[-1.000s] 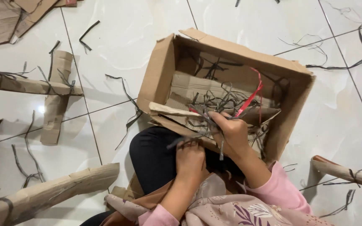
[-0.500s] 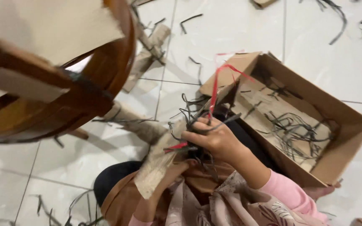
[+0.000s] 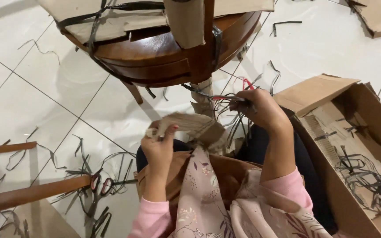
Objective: Wrapping the legs of a wooden chair with cardboard and securing them with plastic ties for protection.
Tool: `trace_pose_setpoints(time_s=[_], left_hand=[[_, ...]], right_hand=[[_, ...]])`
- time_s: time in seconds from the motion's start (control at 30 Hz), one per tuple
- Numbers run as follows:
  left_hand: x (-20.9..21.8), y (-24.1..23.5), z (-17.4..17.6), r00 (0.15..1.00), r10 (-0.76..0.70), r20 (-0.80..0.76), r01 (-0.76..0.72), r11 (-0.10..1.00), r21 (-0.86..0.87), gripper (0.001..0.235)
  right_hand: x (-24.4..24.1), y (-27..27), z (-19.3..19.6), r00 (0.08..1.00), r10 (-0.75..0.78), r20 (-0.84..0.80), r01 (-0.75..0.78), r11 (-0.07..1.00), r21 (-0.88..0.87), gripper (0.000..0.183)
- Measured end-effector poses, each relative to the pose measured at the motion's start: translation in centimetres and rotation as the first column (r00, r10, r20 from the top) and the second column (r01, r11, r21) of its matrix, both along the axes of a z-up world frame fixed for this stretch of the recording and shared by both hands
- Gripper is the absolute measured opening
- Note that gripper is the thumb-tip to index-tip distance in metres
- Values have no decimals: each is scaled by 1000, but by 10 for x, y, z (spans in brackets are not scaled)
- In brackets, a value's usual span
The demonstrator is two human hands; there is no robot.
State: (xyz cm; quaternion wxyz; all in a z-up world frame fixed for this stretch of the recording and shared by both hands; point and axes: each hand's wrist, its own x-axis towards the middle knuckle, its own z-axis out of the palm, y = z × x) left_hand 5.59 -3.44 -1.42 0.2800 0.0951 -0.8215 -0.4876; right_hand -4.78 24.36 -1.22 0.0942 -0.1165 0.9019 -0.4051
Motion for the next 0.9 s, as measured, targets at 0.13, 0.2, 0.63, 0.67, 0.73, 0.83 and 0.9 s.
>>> trace_pose_setpoints(time_s=[0.13,0.2,0.63,0.67,0.73,0.83,0.9], left_hand=[[-21,-52,-14,994,51,94,-56,997,54,34],[-38,-77,-47,987,62,145,-77,992,97,41],[-11,-107,-84,939,18,342,-208,825,526,73],[-4,-107,-65,929,-122,350,-169,702,692,79],[6,-110,-48,913,-248,325,-148,540,828,85],[10,-117,-41,888,-269,372,-88,695,713,87],[1,-116,-23,894,-109,434,-96,901,424,36]], right_hand=[[-6,1,-36,999,-49,0,49,999,-20,13],[5,-15,-9,998,10,64,-8,1000,-27,11],[37,-181,-19,910,412,52,-314,765,-563,15],[37,-187,-18,914,389,114,-305,845,-439,16],[37,-207,-22,913,370,171,-308,901,-304,19],[34,-238,-51,650,315,692,284,744,-605,29],[29,-245,-89,878,461,-126,-477,832,-283,17]])
